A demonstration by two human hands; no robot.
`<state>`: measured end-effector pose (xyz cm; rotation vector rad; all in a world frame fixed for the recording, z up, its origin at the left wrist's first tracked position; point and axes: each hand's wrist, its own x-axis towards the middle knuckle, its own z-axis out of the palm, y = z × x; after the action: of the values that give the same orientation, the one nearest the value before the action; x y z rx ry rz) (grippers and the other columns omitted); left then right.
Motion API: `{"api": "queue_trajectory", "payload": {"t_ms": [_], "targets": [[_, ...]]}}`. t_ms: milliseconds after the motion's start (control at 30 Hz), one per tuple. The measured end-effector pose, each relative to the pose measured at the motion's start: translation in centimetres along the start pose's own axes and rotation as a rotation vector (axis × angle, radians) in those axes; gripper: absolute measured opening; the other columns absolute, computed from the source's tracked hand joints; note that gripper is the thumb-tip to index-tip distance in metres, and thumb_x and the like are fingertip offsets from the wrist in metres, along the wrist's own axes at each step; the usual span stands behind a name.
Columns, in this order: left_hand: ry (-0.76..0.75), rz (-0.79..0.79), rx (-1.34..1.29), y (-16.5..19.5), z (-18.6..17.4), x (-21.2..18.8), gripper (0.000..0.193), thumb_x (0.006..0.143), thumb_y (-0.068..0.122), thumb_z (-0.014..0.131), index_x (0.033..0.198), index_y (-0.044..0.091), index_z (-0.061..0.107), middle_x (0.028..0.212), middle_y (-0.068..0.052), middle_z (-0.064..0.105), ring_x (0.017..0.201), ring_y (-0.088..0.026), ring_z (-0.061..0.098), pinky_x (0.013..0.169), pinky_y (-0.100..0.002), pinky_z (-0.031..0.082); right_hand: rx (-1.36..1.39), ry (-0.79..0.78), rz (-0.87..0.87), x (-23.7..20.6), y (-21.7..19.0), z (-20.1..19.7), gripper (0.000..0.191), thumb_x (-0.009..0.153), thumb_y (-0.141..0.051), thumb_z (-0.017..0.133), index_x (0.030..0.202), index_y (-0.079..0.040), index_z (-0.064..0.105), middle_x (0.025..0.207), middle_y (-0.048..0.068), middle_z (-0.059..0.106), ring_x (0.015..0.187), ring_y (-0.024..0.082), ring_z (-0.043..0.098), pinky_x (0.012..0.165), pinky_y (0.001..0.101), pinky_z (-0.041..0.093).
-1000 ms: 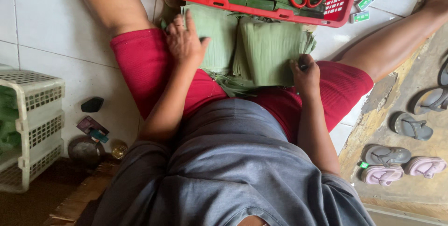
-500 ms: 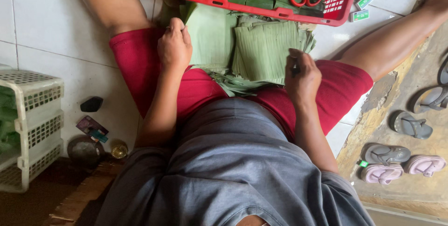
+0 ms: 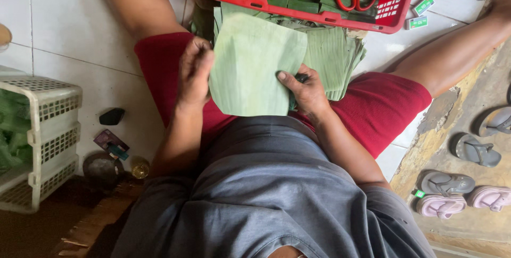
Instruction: The person sits on the floor folding cut banana leaf sections into small open boxes, creasing the sides and tucking the corners by hand, and places each finished leaf box into a red basket that already holds many completed ones.
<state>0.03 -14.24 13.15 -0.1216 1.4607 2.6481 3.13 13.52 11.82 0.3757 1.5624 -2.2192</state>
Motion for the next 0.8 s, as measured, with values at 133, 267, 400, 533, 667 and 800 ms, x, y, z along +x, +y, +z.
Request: {"api": "queue_trajectory", "payload": {"t_ms": [133, 267, 400, 533, 667, 800], "targets": [[0.032, -0.326, -0.568, -3.7, 0.1, -0.2, 0.035, 0.107, 0.033, 0.051, 0.124, 0.004, 0.059, 0.118, -0.009, 0.068, 0.108, -0.022, 0.066, 0.094, -0.037, 0.055, -0.080, -0.020, -0.099, -0.5, -1.0, -0.8, 0.023, 0.099, -0.009, 0.075, 0.119, 0.000, 0.071, 0.110, 0.003, 0.073, 0.100, 0.012, 0.066, 0.093, 0.0305, 0.056], [-0.188, -0.483, -0.669, -7.6, 0.4, -1.3, 0.045, 0.107, 0.027, 0.052, 0.140, -0.003, 0.055, 0.125, -0.013, 0.070, 0.111, -0.025, 0.068, 0.095, -0.040, 0.057, -0.305, 0.038, -0.097, -1.5, -1.8, -1.2, 0.022, 0.100, -0.013, 0.073, 0.119, -0.001, 0.070, 0.106, 0.001, 0.072, 0.096, 0.008, 0.063, 0.088, 0.0271, 0.055], [-0.234, -0.175, 0.126, -9.1, 1.9, -1.8, 0.042, 0.110, 0.014, 0.054, 0.150, 0.003, 0.048, 0.127, -0.011, 0.066, 0.111, -0.020, 0.065, 0.093, -0.035, 0.055, -0.496, 0.052, -0.183, -2.0, -1.5, -1.7, 0.021, 0.102, -0.012, 0.069, 0.118, 0.001, 0.068, 0.104, -0.001, 0.072, 0.093, 0.006, 0.062, 0.085, 0.0257, 0.054], [-0.045, -0.300, 0.265, -9.8, 2.8, 0.2, 0.045, 0.106, 0.009, 0.060, 0.150, 0.006, 0.051, 0.109, -0.014, 0.068, 0.090, -0.021, 0.059, 0.075, -0.036, 0.051, -0.743, 0.194, -0.159, -2.1, -1.2, -3.5, 0.019, 0.102, -0.014, 0.073, 0.112, 0.001, 0.069, 0.090, 0.007, 0.070, 0.083, 0.009, 0.059, 0.075, 0.0268, 0.054], [0.051, 0.206, 1.150, -8.4, -0.8, 5.0, 0.041, 0.101, 0.019, 0.070, 0.138, 0.009, 0.056, 0.129, -0.015, 0.067, 0.115, -0.030, 0.067, 0.092, -0.041, 0.057, -1.089, 0.407, -0.147, -1.4, -2.7, -6.3, 0.030, 0.098, -0.021, 0.077, 0.120, -0.003, 0.068, 0.088, 0.018, 0.072, 0.080, 0.021, 0.069, 0.071, 0.0325, 0.056], [0.217, 0.251, 1.539, -7.1, -2.8, 7.3, 0.069, 0.073, 0.030, 0.087, 0.128, 0.001, 0.057, 0.122, -0.027, 0.060, 0.115, -0.048, 0.055, 0.091, -0.056, 0.047, -1.357, 0.473, -0.153, -2.0, -4.4, -7.9, 0.047, 0.093, -0.029, 0.080, 0.131, -0.006, 0.067, 0.091, 0.015, 0.078, 0.082, 0.033, 0.073, 0.074, 0.0420, 0.055]]}}
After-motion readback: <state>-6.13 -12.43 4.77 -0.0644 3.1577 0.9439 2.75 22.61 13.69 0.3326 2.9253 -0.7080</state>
